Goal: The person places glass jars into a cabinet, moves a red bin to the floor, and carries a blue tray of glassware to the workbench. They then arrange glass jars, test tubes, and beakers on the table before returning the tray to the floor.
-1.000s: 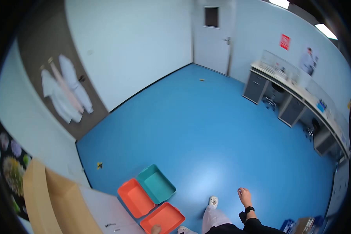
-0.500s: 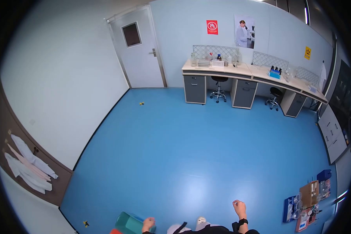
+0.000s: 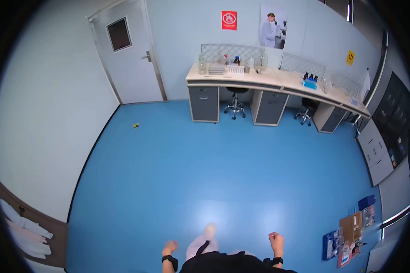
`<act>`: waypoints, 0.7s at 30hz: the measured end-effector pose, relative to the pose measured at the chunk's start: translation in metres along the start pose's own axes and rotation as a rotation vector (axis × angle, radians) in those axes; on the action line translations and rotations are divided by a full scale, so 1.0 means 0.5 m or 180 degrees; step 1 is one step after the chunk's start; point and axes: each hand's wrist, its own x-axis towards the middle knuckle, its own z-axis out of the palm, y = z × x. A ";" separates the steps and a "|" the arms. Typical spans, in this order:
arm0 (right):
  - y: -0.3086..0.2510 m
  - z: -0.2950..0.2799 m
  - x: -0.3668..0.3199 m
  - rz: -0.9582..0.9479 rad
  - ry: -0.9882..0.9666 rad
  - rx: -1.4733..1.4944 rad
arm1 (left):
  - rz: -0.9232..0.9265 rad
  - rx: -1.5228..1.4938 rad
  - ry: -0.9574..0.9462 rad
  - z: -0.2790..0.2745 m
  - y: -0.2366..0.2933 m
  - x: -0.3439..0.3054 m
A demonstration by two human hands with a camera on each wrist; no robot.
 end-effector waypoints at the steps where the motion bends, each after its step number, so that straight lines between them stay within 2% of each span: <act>1: -0.019 0.002 0.041 -0.0019 0.0071 -0.0007 | 0.0329 -0.0202 0.0465 -0.046 0.058 0.028; 2: -0.037 0.010 0.071 -0.0119 0.0177 -0.0014 | 0.0654 -0.0382 0.0922 -0.088 0.112 0.051; 4: -0.073 0.018 0.079 -0.0028 0.0289 0.0002 | 0.0978 -0.0366 0.1151 -0.164 0.204 0.103; 7: -0.157 -0.014 0.120 0.0129 0.0439 0.0303 | 0.1207 -0.0441 0.0963 -0.260 0.349 0.130; 10: -0.194 -0.021 0.174 0.0323 0.0494 0.0353 | 0.1473 -0.0361 0.0706 -0.283 0.455 0.180; 12: -0.192 -0.022 0.204 0.0279 0.0658 0.0217 | 0.1971 -0.0063 0.0567 -0.256 0.485 0.254; 14: -0.142 -0.017 0.243 0.0220 0.0828 0.0155 | 0.1726 -0.0073 -0.0024 -0.224 0.551 0.304; 15: -0.122 -0.022 0.261 0.0447 0.0876 0.0196 | 0.1807 0.0073 -0.0227 -0.193 0.572 0.357; 17: -0.106 -0.040 0.303 0.0846 0.1053 0.0354 | 0.2087 0.0731 -0.0519 -0.206 0.684 0.370; 19: -0.085 -0.060 0.332 0.0842 0.1282 0.0387 | 0.2136 0.1171 -0.1268 -0.215 0.805 0.347; 21: -0.077 -0.054 0.381 0.1060 0.1469 0.0551 | 0.2583 0.0775 -0.1368 -0.231 0.932 0.381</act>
